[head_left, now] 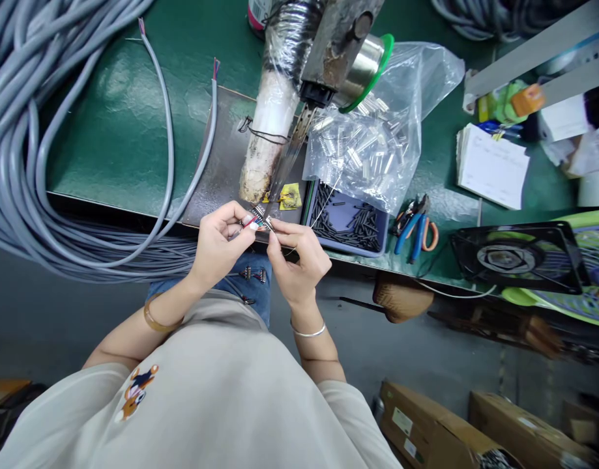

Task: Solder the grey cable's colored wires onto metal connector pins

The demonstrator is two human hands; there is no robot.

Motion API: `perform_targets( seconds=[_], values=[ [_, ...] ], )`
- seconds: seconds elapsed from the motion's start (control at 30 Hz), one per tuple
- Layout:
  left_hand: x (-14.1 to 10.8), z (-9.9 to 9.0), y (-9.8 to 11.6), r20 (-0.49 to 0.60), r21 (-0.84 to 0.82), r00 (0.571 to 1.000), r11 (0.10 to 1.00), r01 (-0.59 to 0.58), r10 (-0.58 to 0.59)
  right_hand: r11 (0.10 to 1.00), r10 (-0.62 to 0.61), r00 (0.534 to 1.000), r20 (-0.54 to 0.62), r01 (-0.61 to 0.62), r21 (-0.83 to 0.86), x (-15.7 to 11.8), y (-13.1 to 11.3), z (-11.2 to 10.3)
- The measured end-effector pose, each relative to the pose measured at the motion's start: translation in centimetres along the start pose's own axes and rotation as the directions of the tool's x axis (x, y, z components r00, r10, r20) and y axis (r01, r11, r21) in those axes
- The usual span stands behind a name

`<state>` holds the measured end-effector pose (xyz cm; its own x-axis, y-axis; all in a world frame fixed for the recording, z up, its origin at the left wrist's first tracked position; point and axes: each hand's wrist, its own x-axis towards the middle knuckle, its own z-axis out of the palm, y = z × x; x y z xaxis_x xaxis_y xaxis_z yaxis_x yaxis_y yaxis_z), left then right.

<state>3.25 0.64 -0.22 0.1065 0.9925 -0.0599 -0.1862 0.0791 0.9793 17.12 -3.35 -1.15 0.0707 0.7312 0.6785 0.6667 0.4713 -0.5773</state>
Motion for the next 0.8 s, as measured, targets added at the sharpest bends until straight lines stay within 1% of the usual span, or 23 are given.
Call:
perform_targets(
  seconds=[0.1,0.17,0.23,0.3,0.37,0.43,0.53,0.6,0.63,0.67,0.7,0.73,0.77,0.8],
  values=[
    [0.1,0.0,0.0,-0.011,-0.003,1.000,1.000,-0.012,0.012,1.000,0.011,1.000,0.003,-0.011,0.014,0.0,0.0,0.1],
    [0.1,0.0,0.1,0.007,-0.017,1.000,1.000,-0.001,0.001,0.998,0.043,0.999,0.015,-0.043,0.042,0.0,0.1,-0.1],
    [0.1,-0.1,0.2,0.059,-0.033,0.997,0.998,0.047,-0.045,0.988,0.130,0.991,0.038,-0.133,0.081,0.2,0.2,-0.6],
    [-0.1,-0.3,0.3,0.102,-0.037,0.989,0.993,0.113,-0.109,0.964,0.233,0.970,0.074,-0.240,0.110,0.6,0.4,-1.4],
    [-0.3,-0.4,0.4,0.120,-0.033,0.981,0.987,0.156,-0.151,0.948,0.281,0.950,0.136,-0.297,0.115,0.9,0.3,-2.2],
    [-0.5,-0.4,0.4,0.134,-0.024,0.977,0.985,0.168,-0.163,0.946,0.269,0.934,0.236,-0.302,0.118,1.3,0.2,-2.9],
    [-0.8,-0.5,0.3,0.153,-0.010,0.976,0.988,0.156,-0.153,0.948,0.240,0.899,0.366,-0.299,0.111,1.5,-0.3,-3.2],
    [-1.0,-0.6,0.2,0.162,-0.013,0.976,0.989,0.151,-0.147,0.944,0.252,0.883,0.396,-0.314,0.099,1.3,-0.5,-3.2],
    [-1.1,-0.6,0.2,0.162,-0.022,0.976,0.988,0.153,-0.147,0.939,0.279,0.884,0.374,-0.333,0.087,1.1,-0.6,-3.1],
    [-1.2,-0.7,0.1,0.158,-0.036,0.976,0.987,0.157,-0.150,0.935,0.309,0.897,0.315,-0.348,0.075,0.8,-0.6,-3.1],
    [-1.2,-0.7,0.1,0.148,-0.053,0.977,0.986,0.161,-0.151,0.936,0.327,0.922,0.207,-0.346,0.067,0.5,-0.6,-3.2],
    [-1.3,-0.8,0.1,0.136,-0.071,0.979,0.984,0.164,-0.153,0.941,0.327,0.942,0.072,-0.332,0.068,0.2,-0.6,-3.2],
    [-1.3,-0.8,0.0,0.124,-0.087,0.980,0.982,0.165,-0.154,0.952,0.302,0.951,-0.063,-0.297,0.078,-0.2,-0.7,-3.3],
    [-1.3,-0.8,0.0,0.115,-0.101,0.981,0.981,0.165,-0.154,0.965,0.260,0.950,-0.173,-0.247,0.091,-0.5,-0.7,-3.3]
  ],
)
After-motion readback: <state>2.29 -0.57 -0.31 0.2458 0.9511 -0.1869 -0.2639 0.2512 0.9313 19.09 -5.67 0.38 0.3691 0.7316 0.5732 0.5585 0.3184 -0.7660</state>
